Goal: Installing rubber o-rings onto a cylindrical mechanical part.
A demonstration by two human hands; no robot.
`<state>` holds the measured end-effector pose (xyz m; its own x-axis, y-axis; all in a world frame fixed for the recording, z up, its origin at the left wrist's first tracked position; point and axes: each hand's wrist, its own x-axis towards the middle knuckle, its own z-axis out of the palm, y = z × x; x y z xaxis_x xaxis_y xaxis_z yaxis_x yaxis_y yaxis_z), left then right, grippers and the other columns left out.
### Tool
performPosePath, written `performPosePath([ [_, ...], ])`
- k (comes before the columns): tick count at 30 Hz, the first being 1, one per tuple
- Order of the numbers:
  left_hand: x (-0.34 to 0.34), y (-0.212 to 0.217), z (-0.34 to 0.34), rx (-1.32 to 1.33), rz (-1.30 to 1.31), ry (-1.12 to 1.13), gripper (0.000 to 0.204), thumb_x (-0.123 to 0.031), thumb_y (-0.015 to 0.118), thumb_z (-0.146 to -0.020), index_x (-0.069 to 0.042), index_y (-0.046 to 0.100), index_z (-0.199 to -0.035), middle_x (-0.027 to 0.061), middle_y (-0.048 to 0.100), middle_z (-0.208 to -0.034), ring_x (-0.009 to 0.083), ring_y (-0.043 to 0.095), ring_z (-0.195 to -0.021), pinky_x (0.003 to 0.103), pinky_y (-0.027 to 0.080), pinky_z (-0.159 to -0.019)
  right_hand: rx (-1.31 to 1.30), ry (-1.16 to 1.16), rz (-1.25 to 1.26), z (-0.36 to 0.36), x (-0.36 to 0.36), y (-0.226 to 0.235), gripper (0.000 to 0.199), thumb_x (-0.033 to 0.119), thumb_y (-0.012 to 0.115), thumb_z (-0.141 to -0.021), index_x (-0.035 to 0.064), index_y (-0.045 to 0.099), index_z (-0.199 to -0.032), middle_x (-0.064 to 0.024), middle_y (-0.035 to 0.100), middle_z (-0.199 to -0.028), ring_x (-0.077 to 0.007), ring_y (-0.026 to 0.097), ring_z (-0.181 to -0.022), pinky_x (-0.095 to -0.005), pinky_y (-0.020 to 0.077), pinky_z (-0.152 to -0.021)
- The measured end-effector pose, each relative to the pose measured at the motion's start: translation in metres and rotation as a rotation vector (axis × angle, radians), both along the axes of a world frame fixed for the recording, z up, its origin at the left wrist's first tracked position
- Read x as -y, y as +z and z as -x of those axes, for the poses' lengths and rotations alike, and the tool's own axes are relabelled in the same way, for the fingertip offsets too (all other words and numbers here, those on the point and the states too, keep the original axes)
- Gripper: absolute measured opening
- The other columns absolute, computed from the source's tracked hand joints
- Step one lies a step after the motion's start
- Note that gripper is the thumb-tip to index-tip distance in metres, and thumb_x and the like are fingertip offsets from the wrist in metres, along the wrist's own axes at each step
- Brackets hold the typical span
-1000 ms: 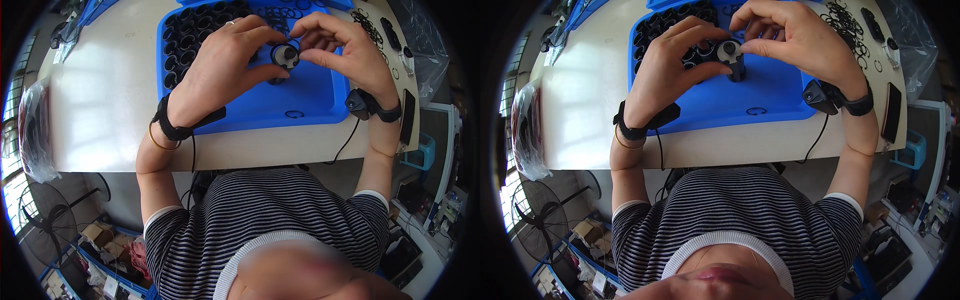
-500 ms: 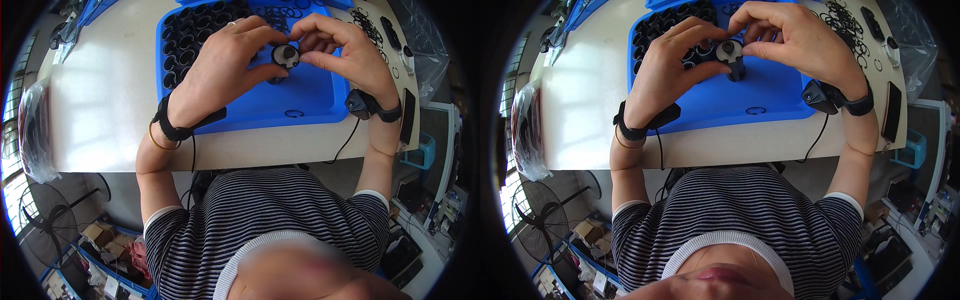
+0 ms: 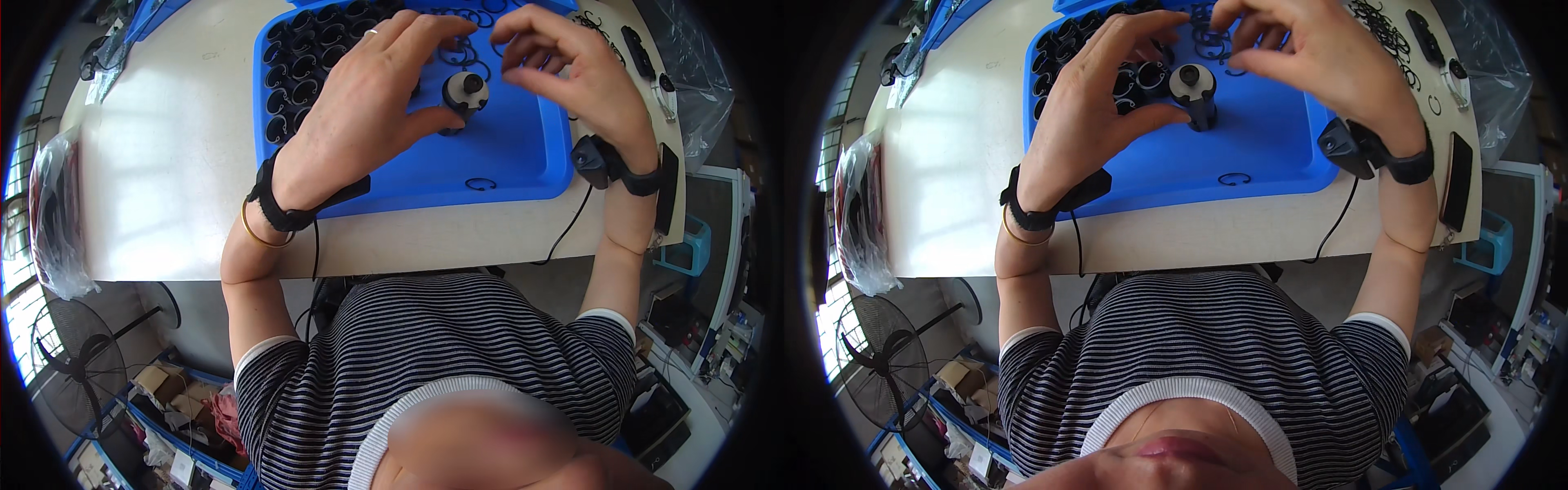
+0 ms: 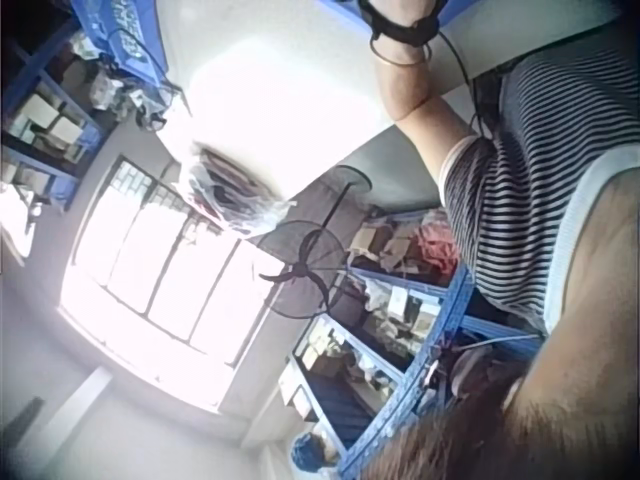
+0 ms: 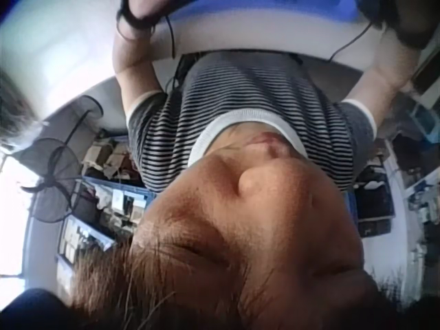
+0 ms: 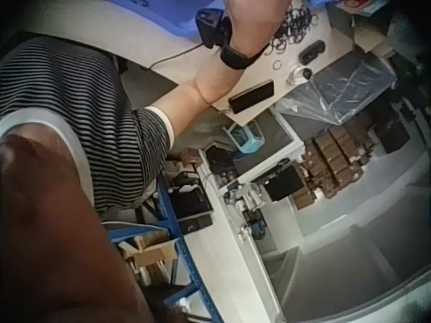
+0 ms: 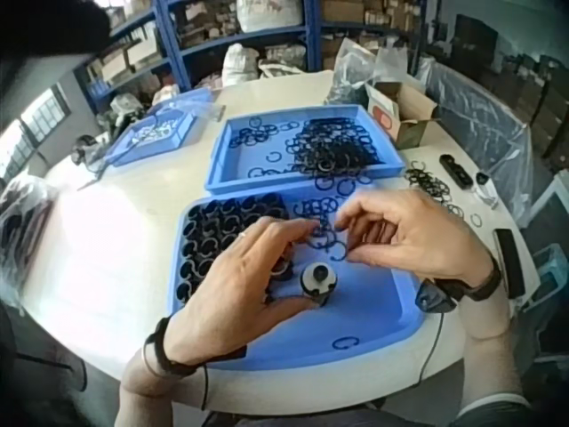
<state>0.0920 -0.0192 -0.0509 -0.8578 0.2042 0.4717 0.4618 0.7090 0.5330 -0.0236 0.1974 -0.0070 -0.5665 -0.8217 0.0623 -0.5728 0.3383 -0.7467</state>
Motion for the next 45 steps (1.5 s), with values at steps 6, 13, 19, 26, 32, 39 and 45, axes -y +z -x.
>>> performPosePath([
  [6,0.002,0.000,-0.001,-0.012,-0.022,-0.031,0.072,-0.007,0.087,-0.066,-0.010,0.058,-0.133,0.0084,0.067,-0.110,0.0257,0.065,-0.099,0.037,0.054,-0.088,0.037,-0.098,0.004,0.021,0.000,0.008,0.024,0.001,0.075,-0.085,-0.0024,0.063,-0.106,-0.0085,0.070,-0.089,-0.0125,0.068,-0.082,-0.0249,0.0537,-0.074],
  [13,-0.001,-0.004,0.001,0.080,-0.096,-0.103,0.065,-0.005,0.084,-0.071,-0.009,0.059,-0.132,0.0062,0.071,-0.112,0.0214,0.067,-0.099,0.034,0.054,-0.092,-0.019,-0.076,-0.063,0.022,0.001,0.002,0.023,0.008,0.076,-0.087,-0.0032,0.065,-0.103,-0.0097,0.071,-0.089,-0.0132,0.068,-0.079,-0.0269,0.0543,-0.072],
  [19,-0.001,-0.004,0.002,0.058,-0.079,-0.120,0.062,-0.003,0.083,-0.072,-0.008,0.060,-0.130,0.0058,0.071,-0.112,0.0209,0.067,-0.098,0.034,0.054,-0.090,-0.102,-0.050,-0.080,0.018,0.003,0.003,0.023,0.010,0.076,-0.087,-0.0035,0.065,-0.102,-0.0100,0.070,-0.087,-0.0138,0.069,-0.075,-0.0274,0.0543,-0.069],
  [26,-0.001,-0.006,0.003,0.074,-0.108,-0.111,0.062,0.000,0.083,-0.071,-0.008,0.060,-0.128,0.0050,0.070,-0.111,0.0206,0.067,-0.099,0.033,0.054,-0.090,-0.114,-0.058,-0.081,0.017,0.003,0.003,0.024,0.011,0.077,-0.087,-0.0027,0.065,-0.102,-0.0096,0.070,-0.085,-0.0136,0.069,-0.075,-0.0276,0.0536,-0.069],
  [32,-0.003,-0.008,0.002,0.073,-0.099,-0.097,0.067,0.001,0.083,-0.069,-0.009,0.059,-0.131,0.0043,0.070,-0.111,0.0202,0.066,-0.100,0.033,0.054,-0.092,-0.091,-0.046,-0.063,0.017,0.005,0.001,0.023,0.010,0.076,-0.087,-0.0030,0.065,-0.101,-0.0097,0.070,-0.086,-0.0141,0.068,-0.074,-0.0275,0.0532,-0.068],
  [39,-0.001,-0.011,0.003,0.068,-0.061,-0.097,0.074,0.000,0.084,-0.068,-0.010,0.056,-0.137,0.0064,0.068,-0.117,0.0221,0.065,-0.106,0.035,0.053,-0.096,-0.098,-0.080,-0.136,0.016,0.006,0.004,0.022,0.010,0.076,-0.087,-0.0032,0.065,-0.102,-0.0100,0.070,-0.085,-0.0138,0.068,-0.074,-0.0279,0.0533,-0.068],
  [45,-0.001,-0.005,0.003,0.032,-0.029,-0.094,0.077,-0.003,0.085,-0.069,-0.010,0.055,-0.139,0.0090,0.067,-0.122,0.0243,0.065,-0.110,0.036,0.052,-0.099,-0.070,-0.091,-0.116,0.026,0.002,-0.005,0.022,0.010,0.075,-0.088,-0.0033,0.066,-0.103,-0.0096,0.071,-0.086,-0.0139,0.069,-0.075,-0.0283,0.0536,-0.069],
])
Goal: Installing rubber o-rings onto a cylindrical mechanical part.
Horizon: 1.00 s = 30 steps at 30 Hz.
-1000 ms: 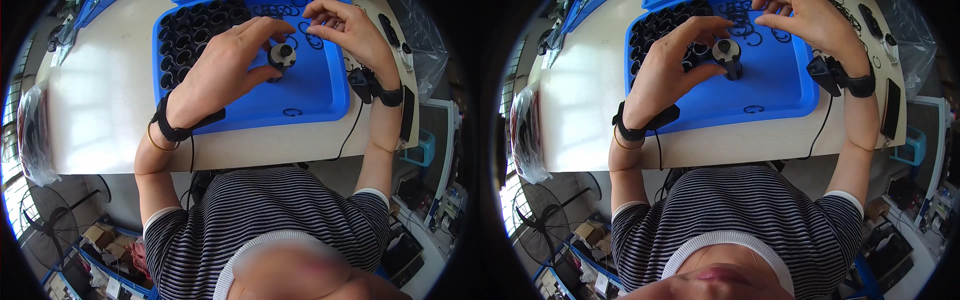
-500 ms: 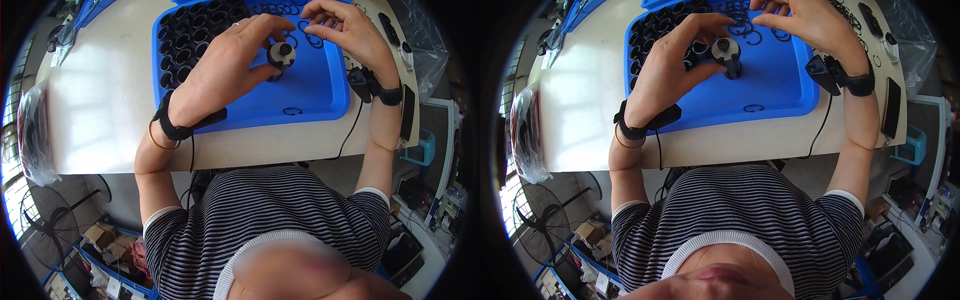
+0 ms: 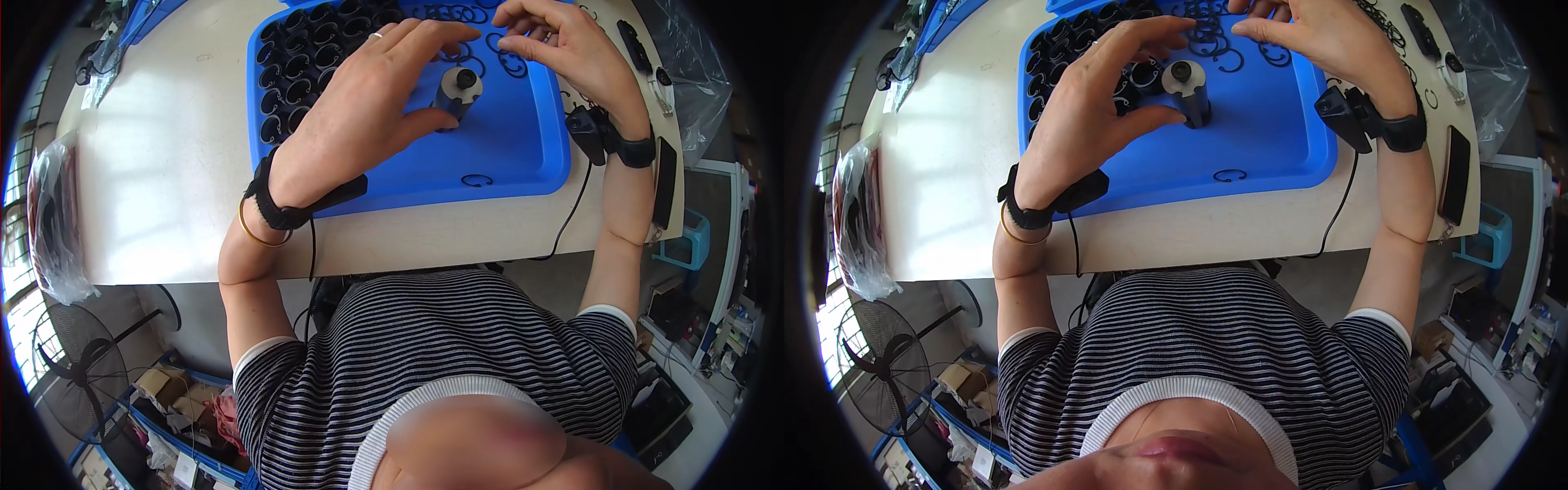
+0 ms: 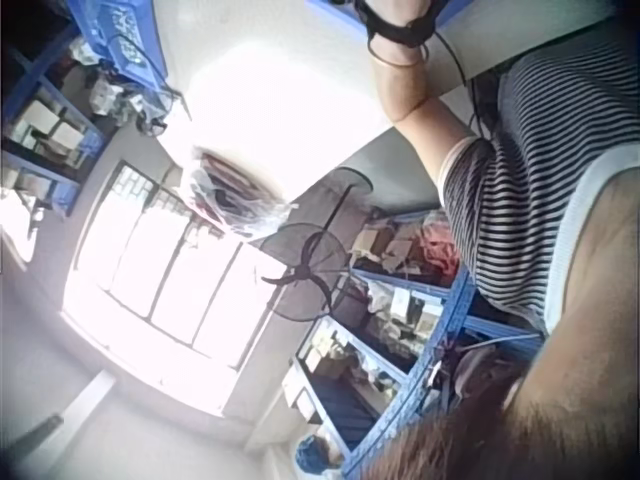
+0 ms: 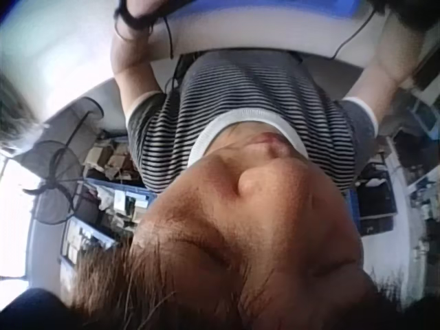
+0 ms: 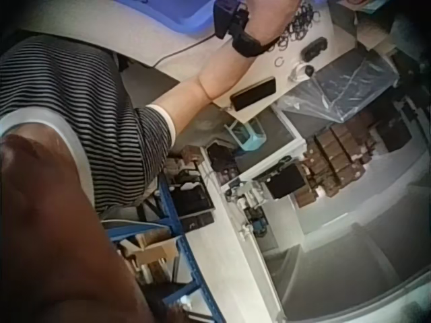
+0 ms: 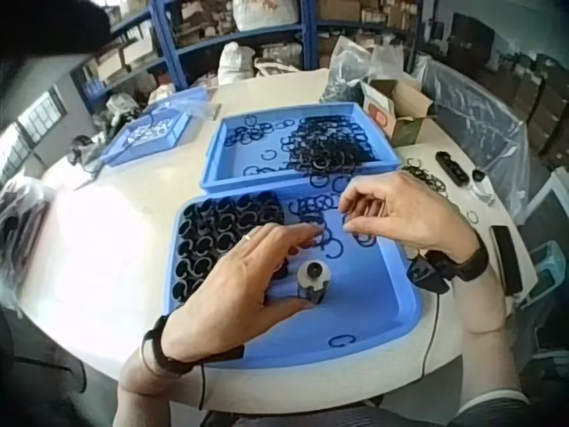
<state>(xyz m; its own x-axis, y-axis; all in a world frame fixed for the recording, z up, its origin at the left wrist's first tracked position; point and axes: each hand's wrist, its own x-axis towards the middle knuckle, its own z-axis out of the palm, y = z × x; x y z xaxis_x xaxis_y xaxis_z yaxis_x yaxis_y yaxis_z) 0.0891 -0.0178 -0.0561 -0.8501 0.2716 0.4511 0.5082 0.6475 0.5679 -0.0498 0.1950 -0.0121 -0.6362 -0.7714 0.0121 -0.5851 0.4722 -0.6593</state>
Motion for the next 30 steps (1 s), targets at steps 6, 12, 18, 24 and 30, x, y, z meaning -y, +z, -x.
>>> performPosePath([
  [6,0.007,0.019,-0.008,0.034,-0.040,0.030,0.059,-0.006,0.083,-0.074,-0.004,0.059,-0.128,0.0129,0.064,-0.114,0.0281,0.065,-0.102,0.037,0.055,-0.087,-0.079,-0.033,-0.028,0.030,-0.004,-0.023,0.026,0.012,0.077,-0.085,-0.0036,0.067,-0.102,-0.0107,0.072,-0.087,-0.0165,0.069,-0.080,-0.0301,0.0541,-0.073],
  [12,0.006,0.045,-0.010,0.081,0.002,0.080,0.066,-0.007,0.084,-0.075,-0.001,0.055,-0.133,0.0154,0.064,-0.116,0.0284,0.065,-0.103,0.036,0.054,-0.091,-0.339,0.038,-0.371,0.050,-0.002,-0.047,0.034,0.024,0.079,-0.076,0.0034,0.069,-0.101,-0.0136,0.071,-0.092,-0.0305,0.068,-0.092,-0.0400,0.0524,-0.078],
  [18,0.001,0.027,0.016,-0.625,-0.398,-0.427,0.065,-0.006,0.085,-0.075,-0.001,0.056,-0.133,0.0147,0.065,-0.113,0.0261,0.066,-0.102,0.035,0.054,-0.089,-0.571,0.335,-0.058,0.056,0.001,-0.083,0.033,0.018,0.079,-0.075,0.0050,0.063,-0.101,-0.0087,0.068,-0.088,-0.0261,0.068,-0.088,-0.0390,0.0500,-0.075],
  [24,0.014,0.025,-0.015,-0.035,0.000,0.070,0.055,-0.010,0.085,-0.073,-0.006,0.066,-0.125,0.0081,0.070,-0.114,0.0218,0.066,-0.106,0.034,0.050,-0.096,-0.429,0.113,-0.551,0.061,0.000,-0.093,0.039,0.016,0.083,-0.070,0.0075,0.055,-0.098,-0.0077,0.063,-0.088,-0.0288,0.064,-0.093,-0.0436,0.0455,-0.079],
  [30,0.014,0.023,-0.011,-0.064,0.011,0.055,0.052,-0.012,0.085,-0.074,-0.005,0.067,-0.122,0.0067,0.070,-0.115,0.0219,0.067,-0.103,0.034,0.051,-0.095,-0.461,0.111,-0.516,0.047,-0.002,-0.082,0.032,0.016,0.081,-0.073,0.0069,0.054,-0.089,-0.0080,0.060,-0.082,-0.0272,0.061,-0.086,-0.0420,0.0443,-0.075],
])
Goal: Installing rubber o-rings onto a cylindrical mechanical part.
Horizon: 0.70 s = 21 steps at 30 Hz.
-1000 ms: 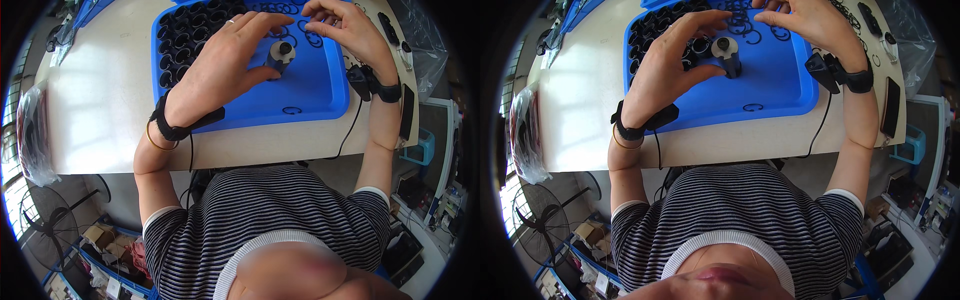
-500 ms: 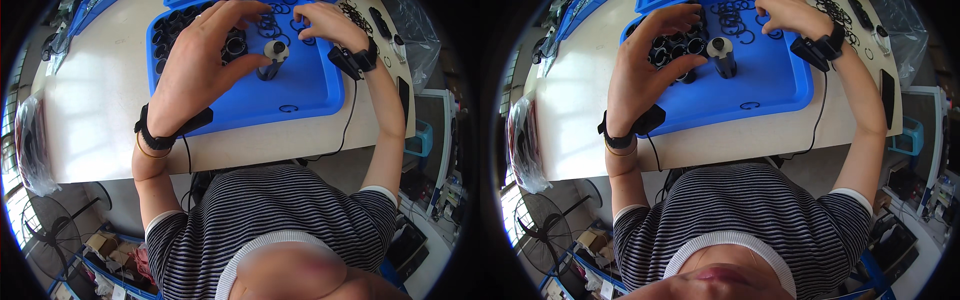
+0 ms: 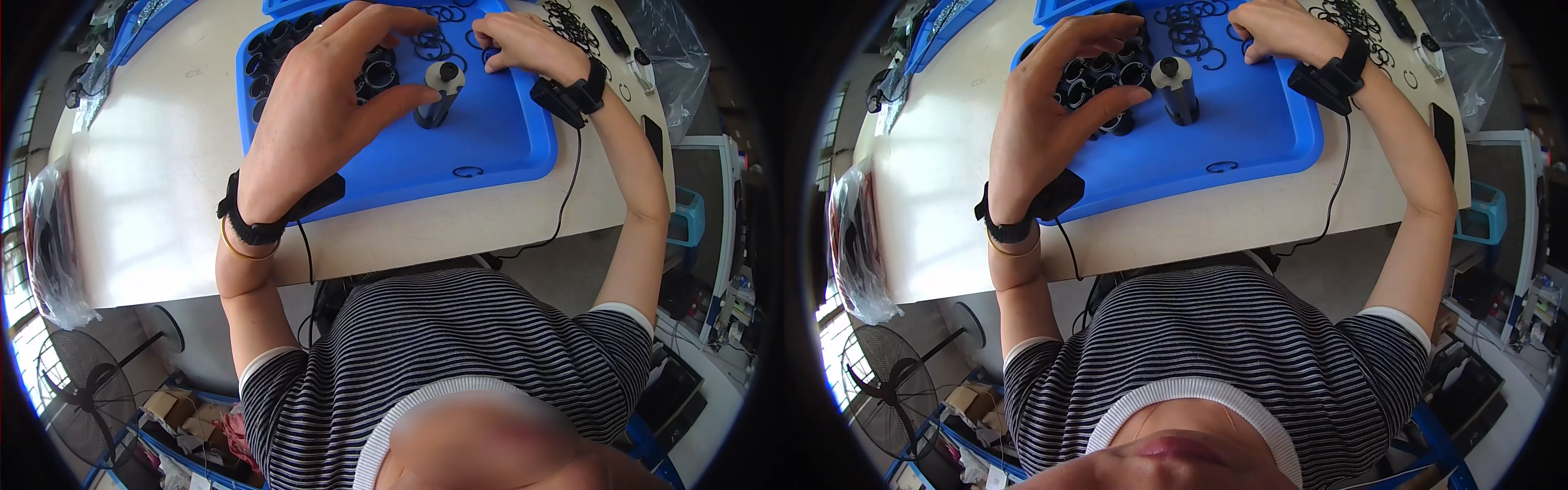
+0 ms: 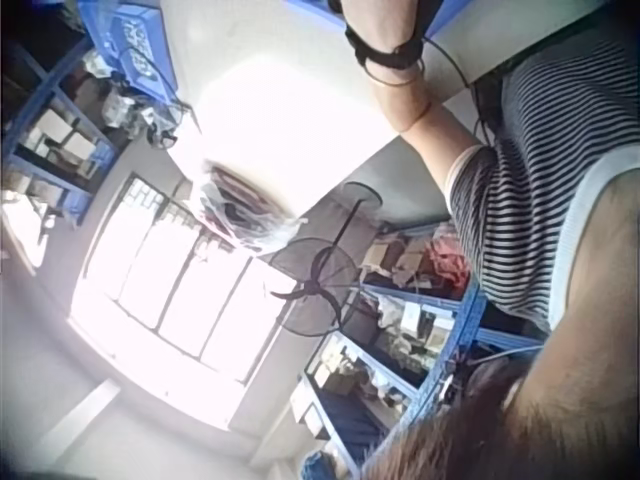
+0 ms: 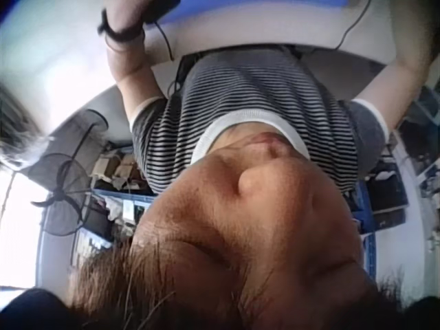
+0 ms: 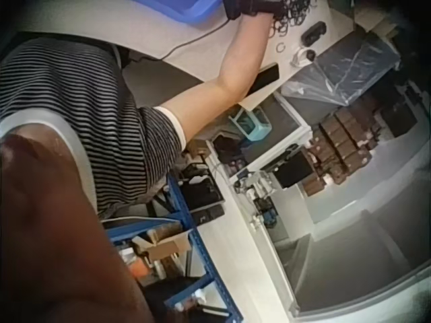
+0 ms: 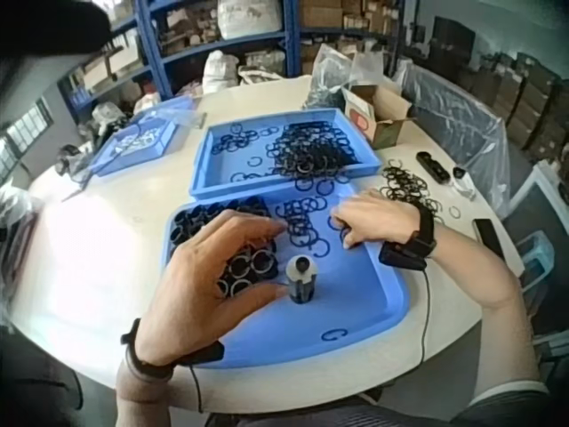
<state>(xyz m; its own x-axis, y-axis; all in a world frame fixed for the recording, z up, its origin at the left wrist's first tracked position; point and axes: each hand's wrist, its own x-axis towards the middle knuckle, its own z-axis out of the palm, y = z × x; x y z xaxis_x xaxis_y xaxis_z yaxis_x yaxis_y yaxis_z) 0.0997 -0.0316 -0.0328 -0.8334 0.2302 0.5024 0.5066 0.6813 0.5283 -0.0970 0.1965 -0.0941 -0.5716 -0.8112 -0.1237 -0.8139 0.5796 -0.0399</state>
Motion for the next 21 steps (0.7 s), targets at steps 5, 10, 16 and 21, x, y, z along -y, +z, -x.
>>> performPosePath([
  [5,0.000,0.003,0.000,-0.002,0.023,-0.018,0.049,-0.012,0.084,-0.076,-0.005,0.068,-0.121,0.0063,0.071,-0.113,0.0213,0.067,-0.102,0.033,0.051,-0.094,0.116,-0.043,-0.029,0.002,-0.002,0.023,0.028,0.015,0.079,-0.078,0.0053,0.053,-0.083,-0.0067,0.058,-0.074,-0.0228,0.059,-0.069,-0.0376,0.0451,-0.065],
  [10,0.003,0.000,0.003,0.017,-0.036,0.018,0.046,-0.012,0.083,-0.077,-0.006,0.069,-0.120,0.0062,0.071,-0.111,0.0202,0.067,-0.101,0.033,0.052,-0.093,0.472,-0.112,0.294,0.010,-0.013,0.023,0.027,0.017,0.078,-0.083,0.0041,0.054,-0.080,-0.0025,0.057,-0.070,-0.0149,0.054,-0.061,-0.0319,0.0431,-0.059],
  [16,0.002,0.000,0.003,0.030,-0.015,-0.003,0.043,-0.011,0.082,-0.078,-0.006,0.069,-0.119,0.0055,0.072,-0.109,0.0200,0.067,-0.100,0.032,0.052,-0.093,0.469,-0.118,0.311,0.017,-0.025,0.006,0.021,0.021,0.075,-0.089,0.0066,0.060,-0.085,0.0023,0.056,-0.072,-0.0055,0.051,-0.063,-0.0230,0.0393,-0.053],
  [21,0.003,-0.002,0.004,0.018,-0.052,-0.007,0.042,-0.011,0.082,-0.078,-0.005,0.070,-0.117,0.0054,0.072,-0.108,0.0201,0.067,-0.099,0.032,0.052,-0.092,0.275,-0.006,0.391,0.019,-0.025,0.017,0.019,0.020,0.075,-0.089,0.0049,0.064,-0.092,-0.0015,0.064,-0.074,-0.0095,0.057,-0.063,-0.0254,0.0455,-0.056],
])
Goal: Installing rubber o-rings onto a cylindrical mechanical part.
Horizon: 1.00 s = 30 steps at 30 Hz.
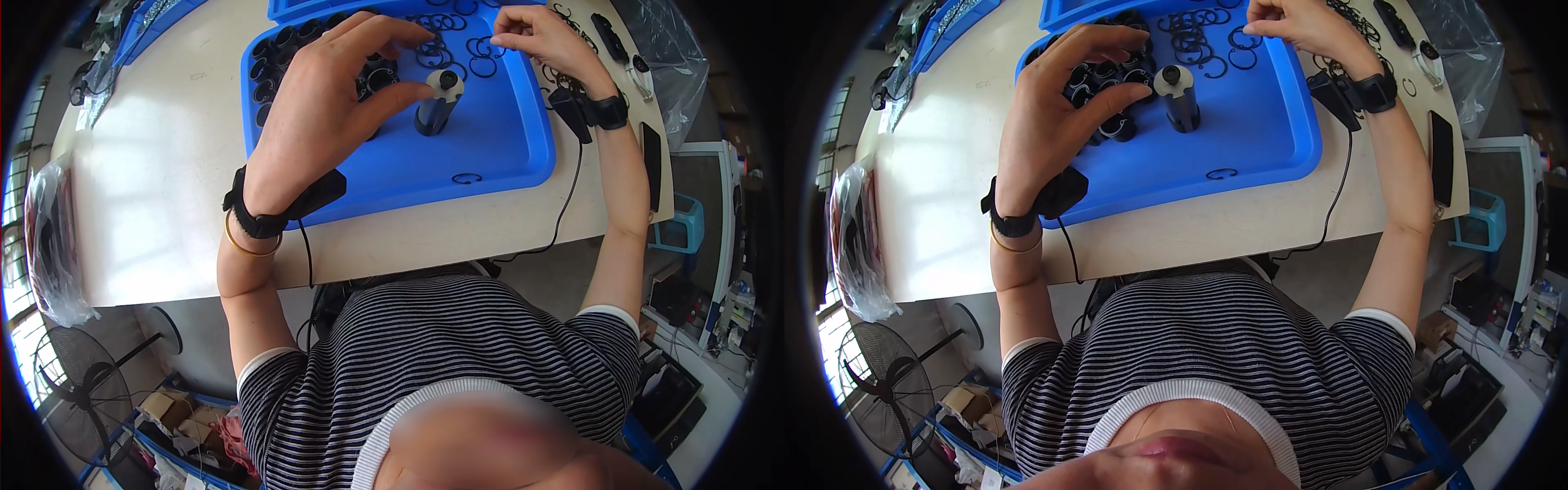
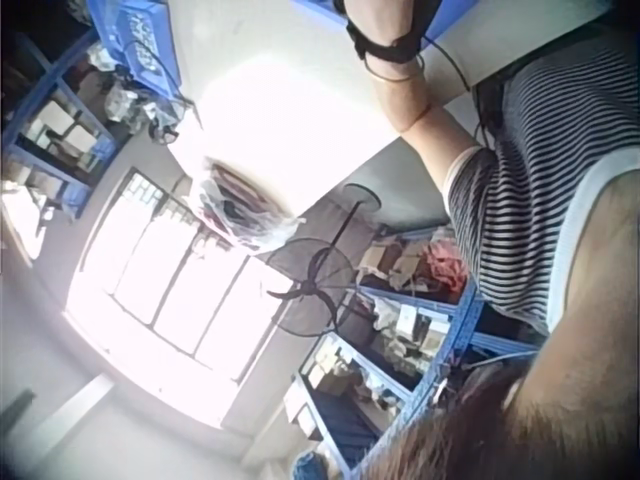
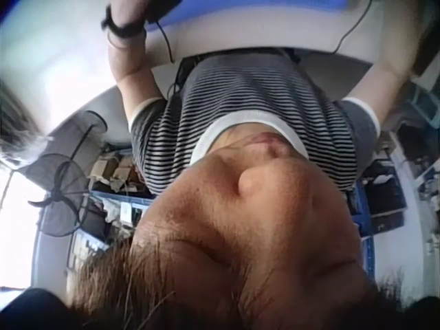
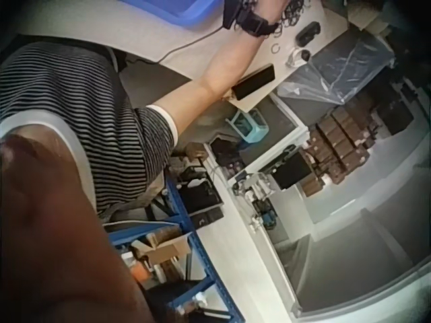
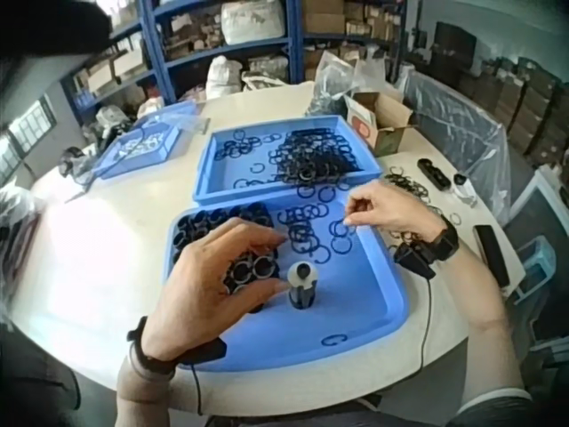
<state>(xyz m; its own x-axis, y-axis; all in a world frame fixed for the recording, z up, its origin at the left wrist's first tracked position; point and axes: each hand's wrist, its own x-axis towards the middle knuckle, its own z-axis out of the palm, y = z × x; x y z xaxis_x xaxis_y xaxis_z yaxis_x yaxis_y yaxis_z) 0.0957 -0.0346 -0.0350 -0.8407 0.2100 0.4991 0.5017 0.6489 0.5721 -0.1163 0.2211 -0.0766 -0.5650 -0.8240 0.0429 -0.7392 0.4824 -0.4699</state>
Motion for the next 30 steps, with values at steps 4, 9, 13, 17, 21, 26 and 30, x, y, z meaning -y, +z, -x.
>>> performPosePath([
  [4,-0.001,-0.001,0.000,0.017,0.013,0.020,0.039,-0.009,0.081,-0.079,-0.005,0.070,-0.117,0.0053,0.072,-0.109,0.0185,0.067,-0.099,0.031,0.052,-0.091,0.394,-0.185,0.177,-0.016,0.003,0.020,0.016,0.016,0.075,-0.090,0.0030,0.066,-0.092,-0.0011,0.067,-0.075,-0.0080,0.058,-0.060,-0.0233,0.0480,-0.056],
  [9,-0.003,0.000,0.000,0.047,-0.028,0.059,0.037,-0.007,0.079,-0.082,-0.005,0.070,-0.118,0.0049,0.073,-0.106,0.0163,0.068,-0.096,0.030,0.053,-0.088,0.561,-0.165,0.367,-0.047,0.010,0.052,0.013,0.015,0.071,-0.095,0.0040,0.065,-0.093,0.0000,0.066,-0.075,-0.0042,0.058,-0.060,-0.0180,0.0448,-0.053],
  [13,-0.005,-0.001,0.000,0.026,-0.110,0.037,0.032,-0.005,0.074,-0.087,-0.004,0.069,-0.118,0.0051,0.074,-0.103,0.0136,0.068,-0.094,0.028,0.053,-0.087,0.676,-0.079,0.526,-0.075,0.014,0.068,0.013,0.015,0.072,-0.094,0.0052,0.064,-0.092,-0.0002,0.065,-0.074,-0.0041,0.059,-0.060,-0.0179,0.0447,-0.052],
  [17,-0.007,-0.004,0.001,0.131,-0.311,-0.049,0.021,-0.004,0.065,-0.095,0.000,0.066,-0.116,0.0081,0.074,-0.101,0.0144,0.069,-0.090,0.027,0.054,-0.083,0.652,0.008,0.540,-0.091,0.020,0.064,0.015,0.017,0.070,-0.095,0.0038,0.062,-0.097,-0.0010,0.065,-0.080,-0.0052,0.059,-0.064,-0.0185,0.0448,-0.054],
  [21,-0.006,-0.006,0.003,0.345,-0.696,-0.272,0.019,-0.007,0.063,-0.098,0.003,0.063,-0.114,0.0090,0.074,-0.098,0.0121,0.068,-0.089,0.026,0.055,-0.080,0.554,0.118,0.625,-0.097,0.026,0.048,0.015,0.016,0.068,-0.096,0.0023,0.063,-0.100,-0.0028,0.066,-0.086,-0.0062,0.062,-0.071,-0.0185,0.0456,-0.056],
  [26,-0.003,-0.008,0.003,0.497,-0.758,-0.345,0.019,-0.008,0.064,-0.099,0.003,0.061,-0.115,0.0089,0.072,-0.097,0.0099,0.067,-0.088,0.024,0.054,-0.081,0.389,0.216,0.712,-0.102,0.029,0.038,0.015,0.008,0.070,-0.094,0.0015,0.065,-0.107,-0.0033,0.066,-0.093,-0.0073,0.061,-0.073,-0.0205,0.0481,-0.060],
  [30,-0.001,-0.009,0.006,0.443,-0.743,-0.339,0.023,-0.008,0.069,-0.096,-0.003,0.060,-0.117,0.0032,0.068,-0.100,0.0110,0.068,-0.096,0.020,0.052,-0.077,0.444,0.165,0.719,-0.106,0.028,0.040,0.019,0.009,0.068,-0.096,0.0019,0.064,-0.113,-0.0047,0.067,-0.092,-0.0074,0.060,-0.070,-0.0206,0.0478,-0.061],
])
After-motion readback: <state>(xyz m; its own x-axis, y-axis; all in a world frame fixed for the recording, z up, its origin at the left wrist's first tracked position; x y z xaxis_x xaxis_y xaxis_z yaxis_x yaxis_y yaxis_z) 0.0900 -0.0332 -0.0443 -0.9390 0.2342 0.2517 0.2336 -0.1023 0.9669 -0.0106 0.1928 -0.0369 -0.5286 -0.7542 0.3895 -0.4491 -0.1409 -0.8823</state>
